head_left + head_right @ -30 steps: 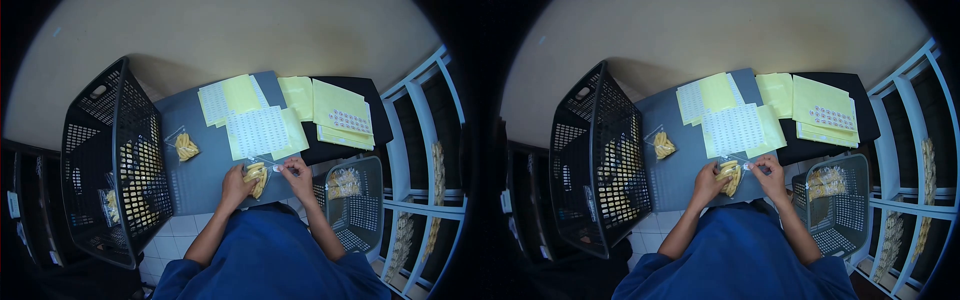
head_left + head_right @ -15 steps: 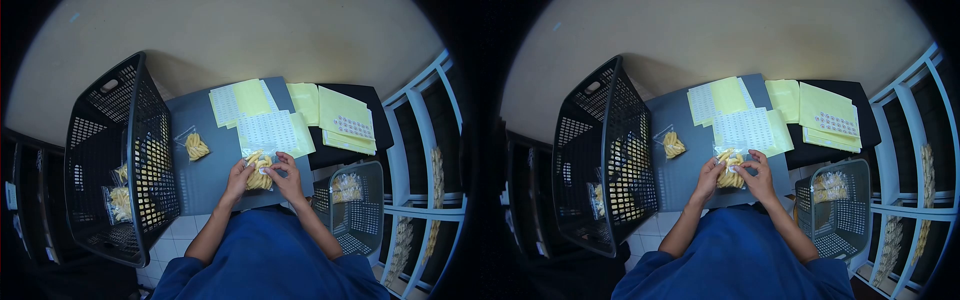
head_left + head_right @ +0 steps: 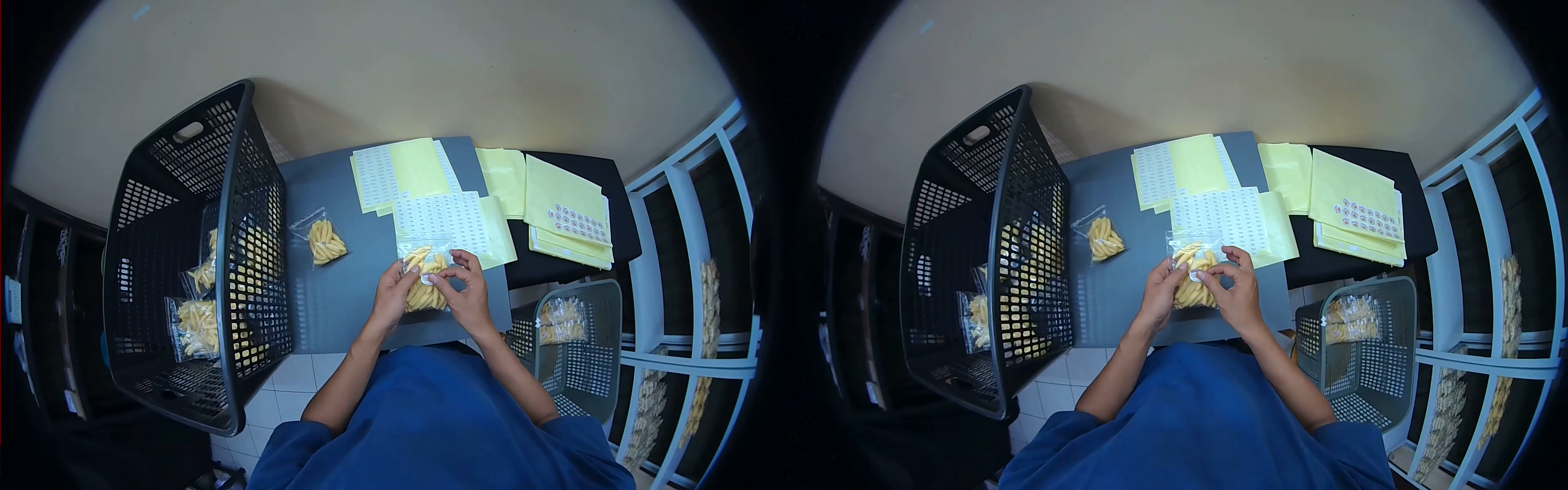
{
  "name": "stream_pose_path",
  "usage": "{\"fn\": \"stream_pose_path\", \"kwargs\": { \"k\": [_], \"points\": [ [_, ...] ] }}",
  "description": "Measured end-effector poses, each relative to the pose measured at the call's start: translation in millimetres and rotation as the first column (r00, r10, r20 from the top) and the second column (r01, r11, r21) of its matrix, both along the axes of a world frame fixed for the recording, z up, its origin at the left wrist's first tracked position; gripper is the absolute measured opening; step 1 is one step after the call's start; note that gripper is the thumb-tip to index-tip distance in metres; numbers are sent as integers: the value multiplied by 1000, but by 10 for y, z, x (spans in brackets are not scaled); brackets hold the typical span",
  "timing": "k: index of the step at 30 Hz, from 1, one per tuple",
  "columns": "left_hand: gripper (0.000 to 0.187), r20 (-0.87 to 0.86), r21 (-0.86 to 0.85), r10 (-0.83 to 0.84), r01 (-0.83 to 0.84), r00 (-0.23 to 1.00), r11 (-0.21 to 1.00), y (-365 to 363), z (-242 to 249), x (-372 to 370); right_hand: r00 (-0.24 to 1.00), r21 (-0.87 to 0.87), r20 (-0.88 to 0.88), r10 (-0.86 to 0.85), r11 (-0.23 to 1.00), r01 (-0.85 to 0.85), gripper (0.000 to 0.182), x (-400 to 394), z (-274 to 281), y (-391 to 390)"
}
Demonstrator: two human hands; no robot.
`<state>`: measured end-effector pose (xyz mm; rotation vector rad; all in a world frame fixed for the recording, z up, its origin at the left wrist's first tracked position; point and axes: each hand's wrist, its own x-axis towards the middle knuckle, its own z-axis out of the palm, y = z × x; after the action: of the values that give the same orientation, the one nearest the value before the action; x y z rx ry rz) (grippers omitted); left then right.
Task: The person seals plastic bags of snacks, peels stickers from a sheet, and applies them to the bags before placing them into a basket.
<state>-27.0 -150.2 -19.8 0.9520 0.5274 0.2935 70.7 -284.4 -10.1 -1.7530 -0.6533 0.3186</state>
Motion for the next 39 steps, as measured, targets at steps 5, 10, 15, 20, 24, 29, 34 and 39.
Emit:
{"fn": "stream_pose_path", "kwargs": {
  "k": [5, 10, 15, 20, 24, 29, 34, 39],
  "points": [
    [31, 20, -9, 4, -4, 1000, 1000, -17, 16, -9, 989, -53, 136, -53, 997, 61, 18, -41, 15, 9],
    [38, 55, 16, -1, 0, 999, 1000, -55, 60, -22, 960, -96, 258, -113, 985, 142, 18, -117, 53, 26],
    [42, 15, 112, 29, -30, 999, 993, -100, -12, -42, 955, -77, 252, -154, 981, 178, 15, -161, 64, 58],
    [39, 26, 80, 16, -18, 1000, 997, -72, 10, -64, 890, -79, 456, -11, 996, 53, 17, -115, 74, 12],
    [37, 53, 63, 121, -125, 991, 990, -71, 35, -59, 918, -94, 397, 13, 995, 26, 26, -82, 77, 14],
    [37, 8, 80, 153, -153, 988, 985, -59, 35, -69, 943, -93, 334, 6, 995, 27, 28, -129, 100, 11],
    [37, 27, 9, 104, -104, 994, 995, 13, -35, -101, 904, -104, 426, 32, 994, 14, 29, -113, 127, 37],
    [32, 55, 91, 89, -93, 995, 991, -10, -28, -105, 779, -180, 616, 118, 984, -7, 29, -78, 154, 62]
  ]
}}
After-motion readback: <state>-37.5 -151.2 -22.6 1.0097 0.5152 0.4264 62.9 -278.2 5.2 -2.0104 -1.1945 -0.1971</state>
